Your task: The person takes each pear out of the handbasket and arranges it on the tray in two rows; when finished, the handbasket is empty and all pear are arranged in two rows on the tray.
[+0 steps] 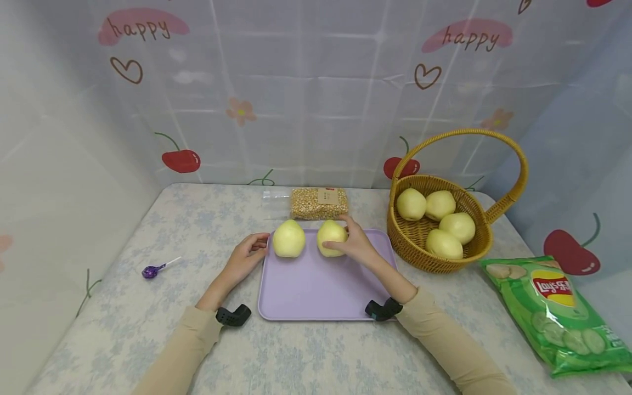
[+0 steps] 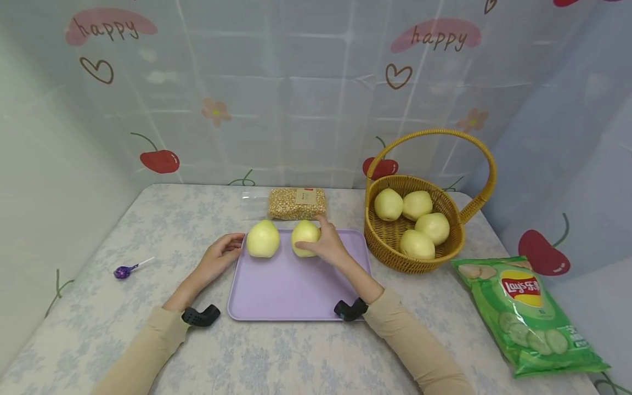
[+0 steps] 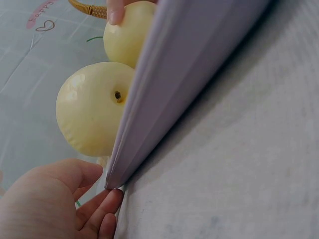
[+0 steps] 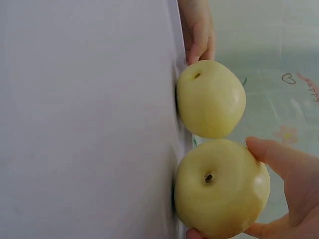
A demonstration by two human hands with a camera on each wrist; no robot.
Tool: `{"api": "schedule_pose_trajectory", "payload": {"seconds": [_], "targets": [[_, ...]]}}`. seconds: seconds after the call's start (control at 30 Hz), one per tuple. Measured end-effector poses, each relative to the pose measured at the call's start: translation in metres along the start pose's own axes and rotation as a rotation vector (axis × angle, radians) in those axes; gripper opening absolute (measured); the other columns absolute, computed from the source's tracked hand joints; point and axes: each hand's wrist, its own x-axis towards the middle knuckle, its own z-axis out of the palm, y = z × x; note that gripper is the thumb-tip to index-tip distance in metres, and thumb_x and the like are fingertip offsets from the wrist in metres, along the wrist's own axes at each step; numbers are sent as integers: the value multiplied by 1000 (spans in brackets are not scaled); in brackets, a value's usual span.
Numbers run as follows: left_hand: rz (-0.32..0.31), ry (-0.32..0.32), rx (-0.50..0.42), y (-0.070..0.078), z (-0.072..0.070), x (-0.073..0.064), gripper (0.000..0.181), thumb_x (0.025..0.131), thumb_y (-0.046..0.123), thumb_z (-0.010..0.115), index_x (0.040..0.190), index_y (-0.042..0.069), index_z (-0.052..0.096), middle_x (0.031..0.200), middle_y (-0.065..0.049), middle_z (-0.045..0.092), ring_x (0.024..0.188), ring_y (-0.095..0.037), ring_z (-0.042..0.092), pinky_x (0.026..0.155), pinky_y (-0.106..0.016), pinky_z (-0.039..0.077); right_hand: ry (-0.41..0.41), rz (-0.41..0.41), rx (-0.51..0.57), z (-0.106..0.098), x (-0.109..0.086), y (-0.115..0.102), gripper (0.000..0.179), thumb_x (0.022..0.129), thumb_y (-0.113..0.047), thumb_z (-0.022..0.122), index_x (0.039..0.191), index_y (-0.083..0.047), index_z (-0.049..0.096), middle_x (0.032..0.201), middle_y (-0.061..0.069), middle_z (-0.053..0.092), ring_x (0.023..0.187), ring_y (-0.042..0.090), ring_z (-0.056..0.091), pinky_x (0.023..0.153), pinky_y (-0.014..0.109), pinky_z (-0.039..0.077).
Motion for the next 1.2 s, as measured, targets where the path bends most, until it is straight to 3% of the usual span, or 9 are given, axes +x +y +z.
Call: {"api": "schedule_pose_trajectory", "payload": {"seconds": [0.3,0.47,0.73,0.87,1.03,1.2], "targets": [[10,-8,-3,2,0,-1,40,96,14,55,135,5,50,130,-16,55,114,-30,56,100,-48,46,-41,-18,-5,-2,-2,-2,84,83,-32,72,147,-1,28,130,24,50,114,34,51,85,41,51],[-1,-3,8,4,0,-2,40,96,13,54,135,4,50,130,-17,55,115,-30,56,101,-47,46,-46,-24,-12,-3,-2,-2,80,85,-32,70,146,-1,29,125,24,53,110,33,53,82,38,51],[-9,-20,-3,39,-6,-12,41,95,5,52,134,-6,47,129,-25,53,115,-38,54,100,-51,45,-46,-20,1,-7,0,-2,73,87,-30,68,145,-3,32,121,24,55,108,33,54,84,38,50],[-14,-28,2,45,-8,-14,41,96,5,52,134,-6,47,130,-25,53,115,-37,54,100,-50,45,-49,-31,2,-7,0,-1,72,88,-29,67,145,-2,32,121,25,55,109,33,54,84,39,50],[-18,-28,-1,44,-8,-14,41,96,6,52,135,-5,47,130,-24,53,116,-37,54,100,-51,45,-53,-34,2,-7,1,0,71,88,-29,66,144,-2,32,122,26,55,110,34,54,85,40,50],[-15,-18,-4,14,-3,-5,40,96,13,54,135,3,49,131,-18,54,116,-32,55,101,-48,45,-57,-21,2,-8,2,1,72,89,-30,65,145,-2,31,124,26,53,112,35,53,87,42,50]]}}
